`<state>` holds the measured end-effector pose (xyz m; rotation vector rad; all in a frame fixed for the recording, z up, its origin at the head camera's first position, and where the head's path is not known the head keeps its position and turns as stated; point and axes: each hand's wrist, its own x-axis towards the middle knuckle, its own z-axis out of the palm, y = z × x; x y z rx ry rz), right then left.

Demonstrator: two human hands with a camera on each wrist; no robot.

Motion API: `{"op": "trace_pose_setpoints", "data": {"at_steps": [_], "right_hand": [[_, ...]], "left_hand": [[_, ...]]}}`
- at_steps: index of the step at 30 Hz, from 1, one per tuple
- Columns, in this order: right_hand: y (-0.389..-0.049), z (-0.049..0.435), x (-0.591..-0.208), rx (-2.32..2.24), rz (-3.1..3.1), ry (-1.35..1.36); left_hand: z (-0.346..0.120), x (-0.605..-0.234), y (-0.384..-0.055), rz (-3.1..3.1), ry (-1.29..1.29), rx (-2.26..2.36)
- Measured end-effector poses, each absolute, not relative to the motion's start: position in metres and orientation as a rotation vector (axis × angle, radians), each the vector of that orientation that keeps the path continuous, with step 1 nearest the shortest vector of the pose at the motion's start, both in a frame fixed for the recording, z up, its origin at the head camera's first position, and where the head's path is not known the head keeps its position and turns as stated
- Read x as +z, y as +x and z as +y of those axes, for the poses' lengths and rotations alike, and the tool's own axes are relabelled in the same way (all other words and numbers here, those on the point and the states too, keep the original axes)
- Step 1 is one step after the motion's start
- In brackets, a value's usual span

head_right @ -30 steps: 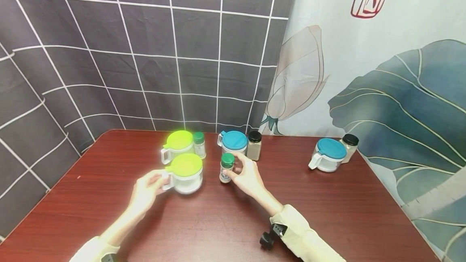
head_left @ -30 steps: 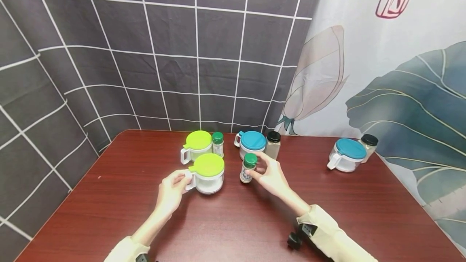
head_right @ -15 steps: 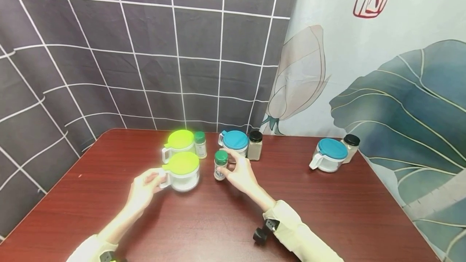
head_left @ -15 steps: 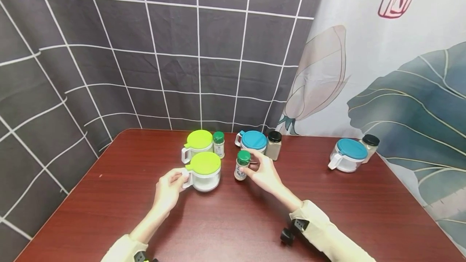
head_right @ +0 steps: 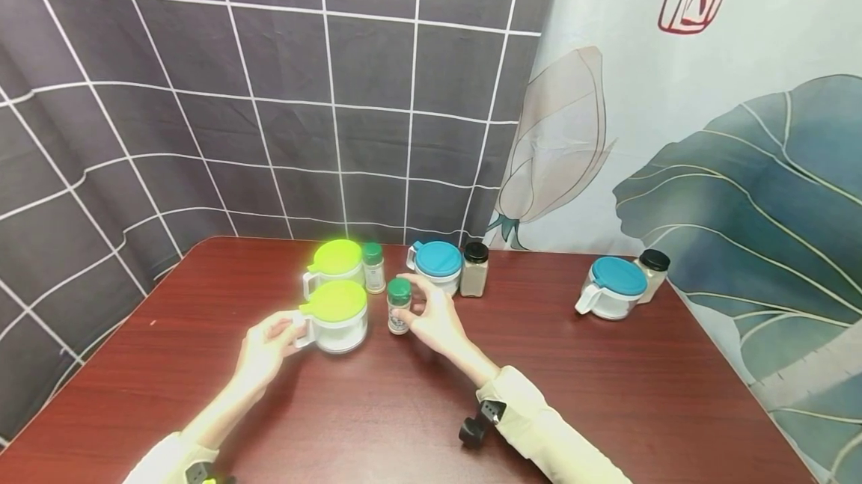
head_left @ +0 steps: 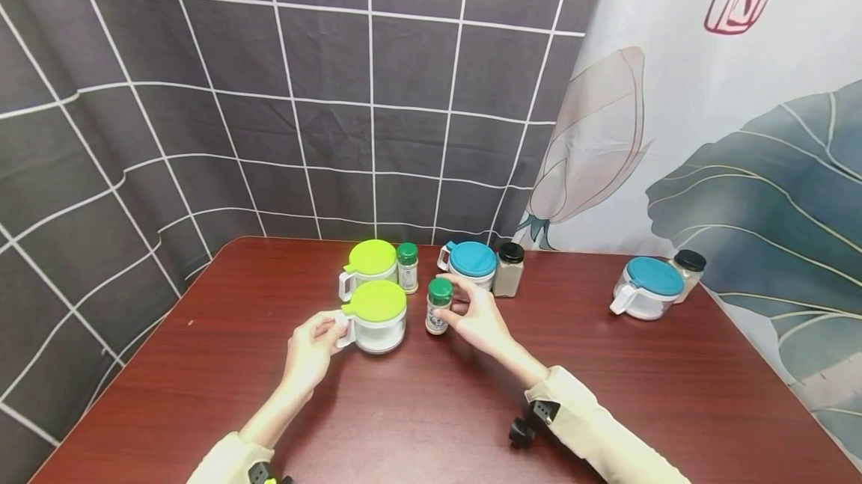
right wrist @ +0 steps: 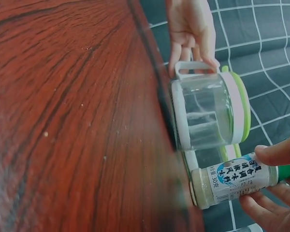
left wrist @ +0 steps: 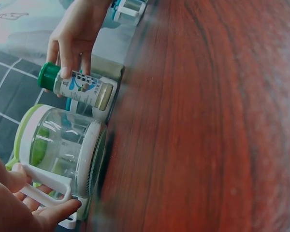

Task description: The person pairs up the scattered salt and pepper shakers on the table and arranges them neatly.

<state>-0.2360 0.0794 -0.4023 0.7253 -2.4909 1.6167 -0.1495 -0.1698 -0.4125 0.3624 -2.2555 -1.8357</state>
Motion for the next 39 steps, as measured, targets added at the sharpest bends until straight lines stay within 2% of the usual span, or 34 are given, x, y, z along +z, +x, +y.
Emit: {"op": "trace_pose_setpoints", "data": {"at_steps": [20,31,39], "right_hand": [[-0.236,0.071,-0.415,1.585,-2.506,0.737],[-0.238,0.071,-0.417,1.621,-2.525,0.769],[-0.246,0.068,-0.412,1.483,-2.607,0.776]], "left_hand": [[-0.177,-0.415,-0.148,-2.353,0.228,-1.863],[-0.182,-0.417,-0.151,-2.405,0.258,-1.799],[-0.188,-0.414,-0.159,-2.444,0.227,-1.728]]}}
